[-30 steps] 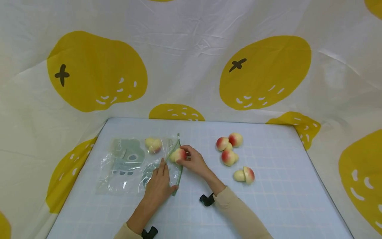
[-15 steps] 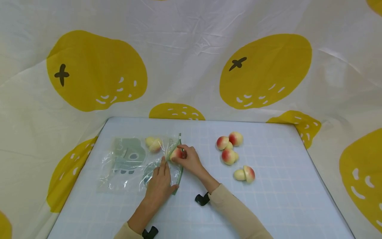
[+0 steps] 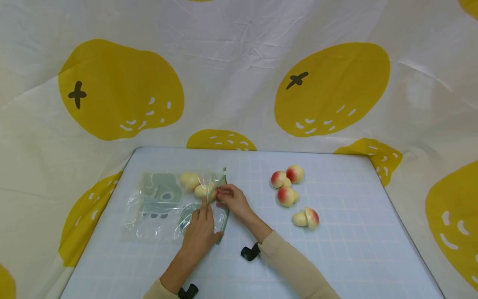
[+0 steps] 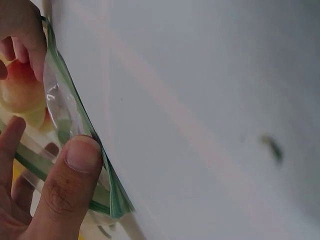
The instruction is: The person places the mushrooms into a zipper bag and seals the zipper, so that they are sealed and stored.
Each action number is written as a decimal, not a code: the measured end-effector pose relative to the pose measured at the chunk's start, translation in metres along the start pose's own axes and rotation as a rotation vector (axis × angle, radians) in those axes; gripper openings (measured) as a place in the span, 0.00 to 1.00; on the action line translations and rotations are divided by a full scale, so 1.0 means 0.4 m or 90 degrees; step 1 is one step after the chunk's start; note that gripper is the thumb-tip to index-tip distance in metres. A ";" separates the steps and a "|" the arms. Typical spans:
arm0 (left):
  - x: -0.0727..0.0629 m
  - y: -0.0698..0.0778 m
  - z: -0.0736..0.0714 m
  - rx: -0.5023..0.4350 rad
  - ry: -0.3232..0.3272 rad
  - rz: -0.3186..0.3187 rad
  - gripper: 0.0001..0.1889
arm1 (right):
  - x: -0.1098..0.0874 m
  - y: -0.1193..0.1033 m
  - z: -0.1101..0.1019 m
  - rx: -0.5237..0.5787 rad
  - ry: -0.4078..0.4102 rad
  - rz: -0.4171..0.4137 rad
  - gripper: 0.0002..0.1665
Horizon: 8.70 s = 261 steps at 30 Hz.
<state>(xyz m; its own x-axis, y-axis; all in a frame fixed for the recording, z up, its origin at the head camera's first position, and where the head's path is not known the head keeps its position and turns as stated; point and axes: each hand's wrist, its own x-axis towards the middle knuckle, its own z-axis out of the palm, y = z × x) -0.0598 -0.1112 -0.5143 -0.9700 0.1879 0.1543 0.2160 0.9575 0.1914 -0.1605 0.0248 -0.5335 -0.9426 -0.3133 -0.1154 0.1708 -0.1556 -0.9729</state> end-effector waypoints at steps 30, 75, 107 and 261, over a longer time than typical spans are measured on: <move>0.000 0.002 0.000 0.001 0.006 0.021 0.56 | 0.066 0.006 0.036 0.171 -0.168 0.138 0.30; 0.007 0.002 -0.011 -0.045 -0.069 -0.029 0.56 | -0.129 -0.185 -0.226 -0.058 -0.089 -0.034 0.25; 0.002 -0.001 -0.001 -0.051 -0.051 -0.021 0.57 | -0.303 -0.264 -0.638 -0.302 -0.037 -0.049 0.27; 0.002 0.005 0.000 -0.037 -0.032 -0.022 0.56 | -0.005 -0.042 -0.044 -0.423 -0.033 -0.111 0.34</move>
<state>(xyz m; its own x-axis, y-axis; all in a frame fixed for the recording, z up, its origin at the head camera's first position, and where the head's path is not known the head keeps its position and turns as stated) -0.0602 -0.1091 -0.5139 -0.9811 0.1667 0.0985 0.1866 0.9495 0.2523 -0.1666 0.0446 -0.5205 -0.9225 -0.3830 0.0478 -0.2103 0.3949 -0.8944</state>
